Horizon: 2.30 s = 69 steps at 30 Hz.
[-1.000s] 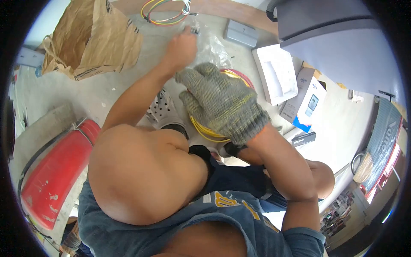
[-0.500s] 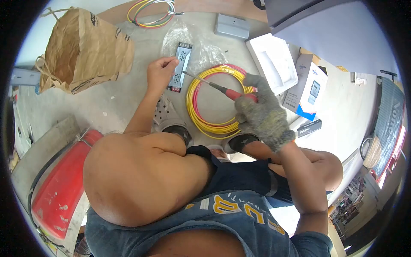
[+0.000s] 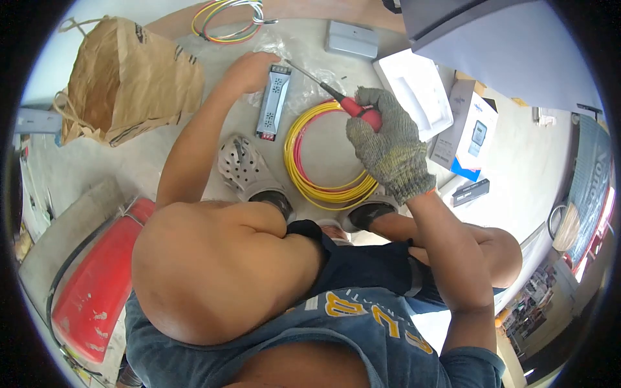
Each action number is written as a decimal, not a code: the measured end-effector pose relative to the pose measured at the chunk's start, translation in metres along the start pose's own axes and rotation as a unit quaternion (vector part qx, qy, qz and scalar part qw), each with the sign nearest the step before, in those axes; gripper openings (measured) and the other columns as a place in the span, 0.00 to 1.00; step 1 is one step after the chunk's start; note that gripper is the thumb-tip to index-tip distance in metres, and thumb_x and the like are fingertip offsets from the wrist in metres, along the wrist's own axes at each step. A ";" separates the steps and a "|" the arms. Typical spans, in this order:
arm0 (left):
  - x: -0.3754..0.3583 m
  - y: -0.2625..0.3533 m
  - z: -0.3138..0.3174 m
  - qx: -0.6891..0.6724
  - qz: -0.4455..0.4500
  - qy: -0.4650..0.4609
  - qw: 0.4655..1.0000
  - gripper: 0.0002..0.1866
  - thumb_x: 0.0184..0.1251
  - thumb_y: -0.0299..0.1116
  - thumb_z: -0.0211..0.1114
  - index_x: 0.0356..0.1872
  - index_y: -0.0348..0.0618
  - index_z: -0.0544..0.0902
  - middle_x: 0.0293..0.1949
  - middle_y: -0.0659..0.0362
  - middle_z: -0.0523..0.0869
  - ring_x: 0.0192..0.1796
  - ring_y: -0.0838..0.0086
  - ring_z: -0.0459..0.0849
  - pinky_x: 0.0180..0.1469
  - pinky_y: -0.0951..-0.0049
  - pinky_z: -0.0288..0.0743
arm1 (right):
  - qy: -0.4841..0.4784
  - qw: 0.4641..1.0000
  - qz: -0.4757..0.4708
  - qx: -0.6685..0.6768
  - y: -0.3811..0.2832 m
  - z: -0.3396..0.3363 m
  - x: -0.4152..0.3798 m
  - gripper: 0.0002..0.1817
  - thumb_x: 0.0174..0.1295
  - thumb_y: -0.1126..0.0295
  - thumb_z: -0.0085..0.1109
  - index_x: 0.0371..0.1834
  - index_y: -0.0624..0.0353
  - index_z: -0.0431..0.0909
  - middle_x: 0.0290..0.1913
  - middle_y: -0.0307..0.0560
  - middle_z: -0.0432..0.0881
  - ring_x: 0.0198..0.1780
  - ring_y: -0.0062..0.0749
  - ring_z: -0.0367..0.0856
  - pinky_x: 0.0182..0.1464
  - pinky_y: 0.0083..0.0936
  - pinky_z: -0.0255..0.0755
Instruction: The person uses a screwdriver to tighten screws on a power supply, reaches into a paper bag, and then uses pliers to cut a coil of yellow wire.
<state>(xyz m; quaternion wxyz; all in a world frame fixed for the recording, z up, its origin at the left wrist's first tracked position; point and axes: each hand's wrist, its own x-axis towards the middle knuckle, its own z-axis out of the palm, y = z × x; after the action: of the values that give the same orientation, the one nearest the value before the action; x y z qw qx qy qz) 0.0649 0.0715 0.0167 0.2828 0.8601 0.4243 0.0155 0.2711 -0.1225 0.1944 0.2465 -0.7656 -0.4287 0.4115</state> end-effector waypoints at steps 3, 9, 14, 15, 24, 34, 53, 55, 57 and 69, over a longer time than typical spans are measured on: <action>-0.004 0.008 -0.015 -0.004 -0.028 -0.100 0.995 0.18 0.61 0.22 0.60 0.51 0.46 0.87 0.46 0.49 0.89 0.51 0.54 0.86 0.54 0.58 0.80 | 0.007 1.000 0.016 0.004 0.000 -0.007 0.006 0.22 0.61 0.66 0.64 0.58 0.58 0.76 0.46 0.52 0.84 0.37 0.33 0.85 0.41 0.29 0.80; -0.021 -0.001 -0.016 -0.169 -0.037 -0.060 0.983 0.12 0.61 0.28 0.68 0.46 0.44 0.88 0.42 0.52 0.90 0.45 0.62 0.89 0.49 0.64 0.81 | 0.018 0.999 0.015 -0.022 0.016 -0.015 0.025 0.22 0.60 0.67 0.64 0.58 0.60 0.77 0.51 0.53 0.83 0.51 0.36 0.83 0.54 0.32 0.78; -0.019 -0.023 -0.008 -0.487 -0.164 0.021 0.857 0.12 0.62 0.31 0.72 0.45 0.38 0.88 0.37 0.54 0.91 0.36 0.74 0.89 0.42 0.73 0.82 | -0.026 0.999 -0.001 -0.024 0.013 -0.006 0.038 0.23 0.59 0.68 0.65 0.58 0.59 0.76 0.53 0.52 0.83 0.51 0.41 0.84 0.56 0.34 0.77; -0.021 -0.026 -0.002 -0.422 -0.153 0.049 0.892 0.12 0.62 0.29 0.72 0.46 0.38 0.88 0.37 0.54 0.92 0.37 0.75 0.89 0.43 0.73 0.82 | -0.032 0.997 -0.046 -0.057 0.013 -0.003 0.040 0.23 0.59 0.68 0.66 0.58 0.58 0.76 0.53 0.52 0.83 0.51 0.42 0.85 0.55 0.34 0.77; -0.014 -0.025 0.012 -0.307 -0.115 0.033 0.944 0.11 0.62 0.25 0.70 0.45 0.37 0.87 0.38 0.53 0.92 0.38 0.73 0.90 0.44 0.73 0.82 | -0.073 0.986 -0.058 -0.136 -0.021 0.001 0.048 0.22 0.57 0.73 0.65 0.56 0.61 0.75 0.55 0.55 0.82 0.52 0.44 0.84 0.57 0.34 0.77; 0.028 -0.048 0.007 -0.355 -0.012 -0.091 0.930 0.07 0.59 0.27 0.74 0.36 0.37 0.88 0.32 0.56 0.90 0.33 0.74 0.87 0.41 0.72 0.79 | -0.077 0.980 -0.057 -0.177 -0.032 0.003 0.045 0.24 0.55 0.75 0.67 0.57 0.59 0.75 0.54 0.54 0.82 0.53 0.46 0.85 0.56 0.35 0.79; 0.073 -0.043 -0.016 -0.113 0.009 -0.271 0.956 0.08 0.46 0.31 0.79 0.27 0.43 0.91 0.27 0.58 0.90 0.30 0.72 0.86 0.36 0.68 0.78 | -0.094 0.987 0.007 -0.130 -0.022 0.018 0.045 0.23 0.55 0.74 0.64 0.56 0.60 0.76 0.48 0.58 0.82 0.49 0.50 0.85 0.53 0.37 0.79; 0.072 -0.047 -0.014 -0.143 -0.001 -0.268 0.953 0.08 0.45 0.31 0.80 0.27 0.43 0.91 0.26 0.59 0.89 0.30 0.73 0.85 0.36 0.68 0.77 | -0.086 0.988 -0.012 -0.129 -0.022 0.020 0.047 0.23 0.55 0.74 0.65 0.56 0.59 0.76 0.47 0.58 0.82 0.48 0.51 0.85 0.53 0.38 0.79; 0.072 -0.047 -0.018 -0.136 -0.027 -0.281 0.950 0.08 0.45 0.31 0.80 0.27 0.43 0.90 0.26 0.59 0.89 0.30 0.72 0.85 0.35 0.68 0.77 | -0.079 0.988 -0.036 -0.127 -0.020 0.022 0.051 0.23 0.55 0.74 0.65 0.56 0.59 0.76 0.47 0.58 0.82 0.48 0.51 0.85 0.52 0.38 0.79; 0.069 -0.048 -0.032 -0.062 -0.017 -0.346 0.936 0.11 0.45 0.34 0.81 0.30 0.42 0.91 0.28 0.57 0.90 0.32 0.70 0.86 0.36 0.66 0.77 | -0.123 0.984 -0.075 -0.103 -0.020 0.036 0.058 0.23 0.55 0.71 0.66 0.56 0.55 0.77 0.48 0.54 0.83 0.49 0.50 0.84 0.54 0.40 0.78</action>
<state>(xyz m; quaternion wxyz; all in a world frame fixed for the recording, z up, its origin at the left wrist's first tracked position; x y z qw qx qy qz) 0.0663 0.1608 0.0045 0.4654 0.7855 0.3130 -0.2614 0.2493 -0.0615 0.1648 0.1419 -0.6964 -0.5519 0.4363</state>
